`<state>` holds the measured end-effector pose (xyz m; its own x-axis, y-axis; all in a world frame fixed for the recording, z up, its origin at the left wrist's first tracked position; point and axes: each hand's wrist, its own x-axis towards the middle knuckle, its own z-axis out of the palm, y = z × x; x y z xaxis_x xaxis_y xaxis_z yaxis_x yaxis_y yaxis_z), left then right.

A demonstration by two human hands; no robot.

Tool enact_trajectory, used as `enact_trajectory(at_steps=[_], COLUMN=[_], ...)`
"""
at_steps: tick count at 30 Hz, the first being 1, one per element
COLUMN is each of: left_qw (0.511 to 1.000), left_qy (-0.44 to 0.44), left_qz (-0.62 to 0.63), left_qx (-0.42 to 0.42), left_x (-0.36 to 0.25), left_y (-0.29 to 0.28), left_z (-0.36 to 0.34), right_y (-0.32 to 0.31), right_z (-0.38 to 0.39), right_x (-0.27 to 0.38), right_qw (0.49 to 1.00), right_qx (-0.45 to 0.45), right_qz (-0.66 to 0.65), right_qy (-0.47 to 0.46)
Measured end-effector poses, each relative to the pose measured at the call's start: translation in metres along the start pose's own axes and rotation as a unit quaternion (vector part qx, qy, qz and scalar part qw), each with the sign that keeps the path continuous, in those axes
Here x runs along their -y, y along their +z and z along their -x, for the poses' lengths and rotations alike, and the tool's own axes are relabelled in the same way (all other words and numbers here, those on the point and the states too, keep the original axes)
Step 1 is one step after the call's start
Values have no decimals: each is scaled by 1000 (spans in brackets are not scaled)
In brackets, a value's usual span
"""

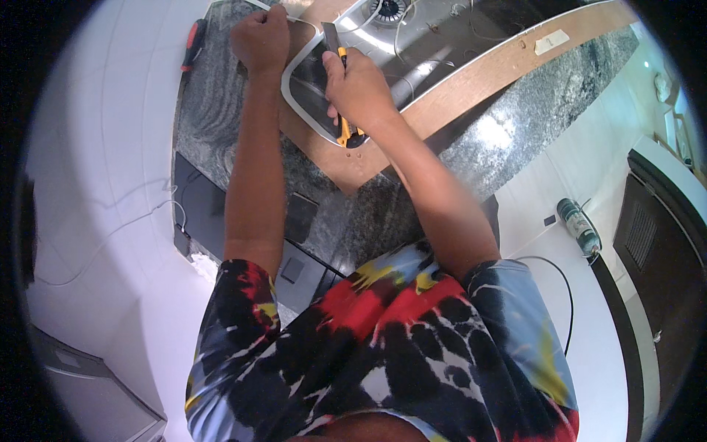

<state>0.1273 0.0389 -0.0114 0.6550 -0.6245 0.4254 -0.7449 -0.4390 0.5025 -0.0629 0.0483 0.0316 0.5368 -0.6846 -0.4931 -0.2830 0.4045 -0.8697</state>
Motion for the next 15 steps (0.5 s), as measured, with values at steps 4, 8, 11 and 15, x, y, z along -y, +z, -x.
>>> enact_trajectory(at_steps=[4,8,11,15], left_qw=[1000,999,999,998], left_qy=[-21,-35,-28,-25], left_qz=[-12,-10,-3,-14], left_qx=[10,26,35,51], left_x=[3,2,-2,-4], left_y=[2,0,0,2], left_z=[-1,-4,-4,-8], right_y=[-2,2,3,8], right_z=[3,-2,-3,-13], right_x=[-3,-3,-7,-11], right_qw=[1000,1000,1000,999], right_qx=[19,25,18,20], right_qz=[-7,-9,-19,-19], right_qy=[17,-1,-11,-26])
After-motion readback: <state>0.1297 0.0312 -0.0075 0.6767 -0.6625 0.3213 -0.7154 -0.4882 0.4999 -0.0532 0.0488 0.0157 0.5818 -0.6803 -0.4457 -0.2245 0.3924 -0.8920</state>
